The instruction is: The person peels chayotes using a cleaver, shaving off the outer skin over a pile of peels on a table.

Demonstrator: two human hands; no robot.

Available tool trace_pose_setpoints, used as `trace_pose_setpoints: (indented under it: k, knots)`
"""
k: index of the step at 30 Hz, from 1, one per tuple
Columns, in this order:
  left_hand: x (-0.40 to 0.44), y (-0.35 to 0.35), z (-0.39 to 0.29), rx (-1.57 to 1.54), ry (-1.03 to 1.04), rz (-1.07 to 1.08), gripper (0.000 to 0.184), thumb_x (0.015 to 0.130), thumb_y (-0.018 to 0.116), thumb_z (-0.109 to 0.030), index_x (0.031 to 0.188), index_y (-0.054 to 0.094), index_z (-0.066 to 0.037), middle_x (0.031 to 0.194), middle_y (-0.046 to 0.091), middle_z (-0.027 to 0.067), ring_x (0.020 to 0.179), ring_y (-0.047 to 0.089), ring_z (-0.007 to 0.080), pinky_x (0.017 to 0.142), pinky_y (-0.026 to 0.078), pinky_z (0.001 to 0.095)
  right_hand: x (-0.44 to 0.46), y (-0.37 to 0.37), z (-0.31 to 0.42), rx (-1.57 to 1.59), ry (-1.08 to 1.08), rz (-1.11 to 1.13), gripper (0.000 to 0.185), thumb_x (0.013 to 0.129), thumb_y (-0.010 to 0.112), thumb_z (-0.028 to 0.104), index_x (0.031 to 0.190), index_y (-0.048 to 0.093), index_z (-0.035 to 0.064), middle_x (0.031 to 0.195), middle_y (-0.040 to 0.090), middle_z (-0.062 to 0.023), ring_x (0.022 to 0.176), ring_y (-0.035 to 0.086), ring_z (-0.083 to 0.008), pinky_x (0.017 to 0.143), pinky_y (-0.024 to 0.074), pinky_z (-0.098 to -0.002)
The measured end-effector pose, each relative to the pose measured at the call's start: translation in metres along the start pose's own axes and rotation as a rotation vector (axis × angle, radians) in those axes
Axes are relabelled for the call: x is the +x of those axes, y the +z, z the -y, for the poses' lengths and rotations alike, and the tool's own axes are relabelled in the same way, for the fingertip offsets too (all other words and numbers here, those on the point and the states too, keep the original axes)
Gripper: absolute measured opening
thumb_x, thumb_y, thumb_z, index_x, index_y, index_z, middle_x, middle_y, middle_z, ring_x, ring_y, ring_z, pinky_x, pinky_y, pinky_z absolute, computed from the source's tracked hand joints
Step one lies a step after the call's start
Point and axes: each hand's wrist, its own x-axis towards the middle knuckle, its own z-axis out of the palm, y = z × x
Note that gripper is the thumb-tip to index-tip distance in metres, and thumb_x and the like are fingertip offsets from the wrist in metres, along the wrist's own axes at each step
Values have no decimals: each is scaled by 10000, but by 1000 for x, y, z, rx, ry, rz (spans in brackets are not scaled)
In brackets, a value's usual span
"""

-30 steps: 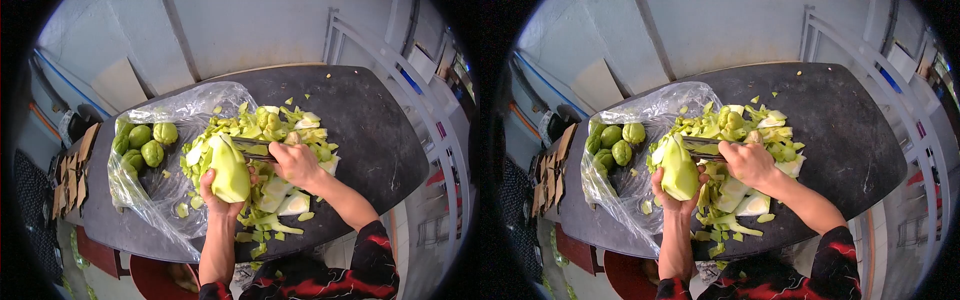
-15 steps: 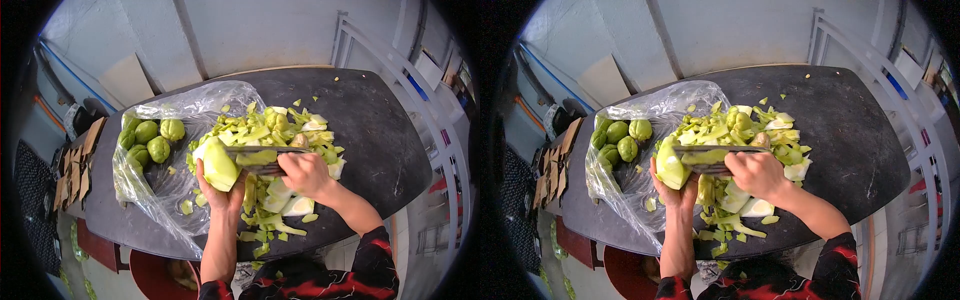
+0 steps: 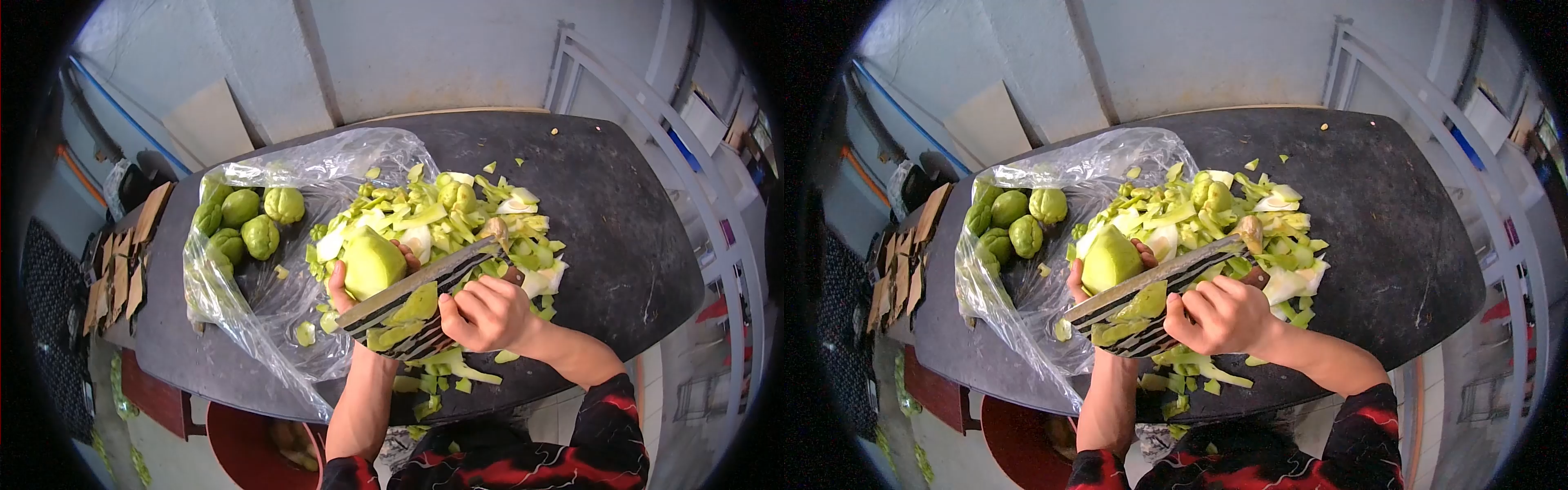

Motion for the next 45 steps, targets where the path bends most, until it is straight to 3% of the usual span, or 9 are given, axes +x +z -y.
trace_pose_setpoints:
  k: [9, 11, 22, 28, 30, 31, 35, 42, 45]
  knots:
    - [2, -8, -2, 19, -8, 7, 621, 847, 588, -520, 1227, 544, -31, 1134, 597, 158, 1071, 567, 303, 955, 482, 444, -7, 14, -11, -7, 83, 6, 87, 808, 617, 36, 856, 546, 20, 612, 500, -9, 512, 553, -133, 451, 451, -260]
    - [3, 7, 2, 220, 279, -288, 611, 858, 561, -526, 1265, 563, -71, 1179, 614, 133, 1100, 574, 286, 1013, 435, 460, -16, 20, -19, 53, 255, 93, 102, 775, 624, 30, 859, 567, 25, 625, 547, -23, 537, 624, -168, 471, 499, -291]
    - [-2, 3, -5, 462, 155, -12, 702, 806, 558, -550, 1274, 546, -27, 1130, 632, 165, 990, 630, 309, 893, 504, 428, -1, -7, -2, 159, 185, 27, 94, 779, 639, 32, 861, 595, 23, 596, 514, -2, 513, 592, -141, 453, 485, -287]
    - [1, 7, -6, 388, 234, -155, 705, 765, 625, -496, 1315, 537, -64, 1147, 634, 129, 1061, 613, 259, 938, 484, 385, -10, 17, -24, 148, 309, 77, 136, 734, 607, 5, 754, 485, 63, 561, 490, -11, 468, 592, -179, 424, 490, -323]
    - [0, 7, -6, 412, 234, -97, 714, 764, 621, -495, 1326, 532, -63, 1146, 634, 131, 1062, 614, 262, 940, 484, 373, -14, 12, -18, 146, 312, 105, 314, 593, 702, 22, 886, 595, -16, 655, 589, -69, 526, 612, -224, 475, 491, -334]
    - [-2, 8, -8, 442, 217, -31, 721, 758, 623, -483, 1335, 525, -61, 1151, 633, 135, 1065, 613, 262, 939, 492, 381, -9, 11, -18, 109, 273, 21, 158, 737, 599, 5, 735, 458, 76, 532, 452, -12, 433, 554, -147, 400, 474, -302]
    - [-5, 2, -7, 392, 138, 15, 792, 792, 584, -498, 1422, 450, -38, 1241, 612, 114, 1051, 633, 278, 936, 521, 417, -12, 16, -26, 157, 259, -12, 165, 805, 553, -10, 726, 452, 93, 503, 430, 20, 374, 481, -107, 318, 392, -283]
    - [-3, -2, -11, 463, 104, 35, 792, 772, 595, -504, 1411, 457, -58, 1195, 622, 118, 1041, 638, 279, 853, 544, 461, -10, 5, -28, 157, 368, 109, 240, 709, 670, -8, 753, 444, 61, 604, 554, -68, 481, 597, -235, 425, 470, -355]
    - [-5, 1, -6, 412, -2, 107, 804, 763, 625, -491, 1401, 443, -37, 1165, 605, 196, 977, 631, 335, 803, 532, 436, -22, 19, -45, 98, 478, 268, 129, 831, 601, 38, 868, 479, 54, 570, 583, -83, 491, 652, -231, 418, 509, -350]
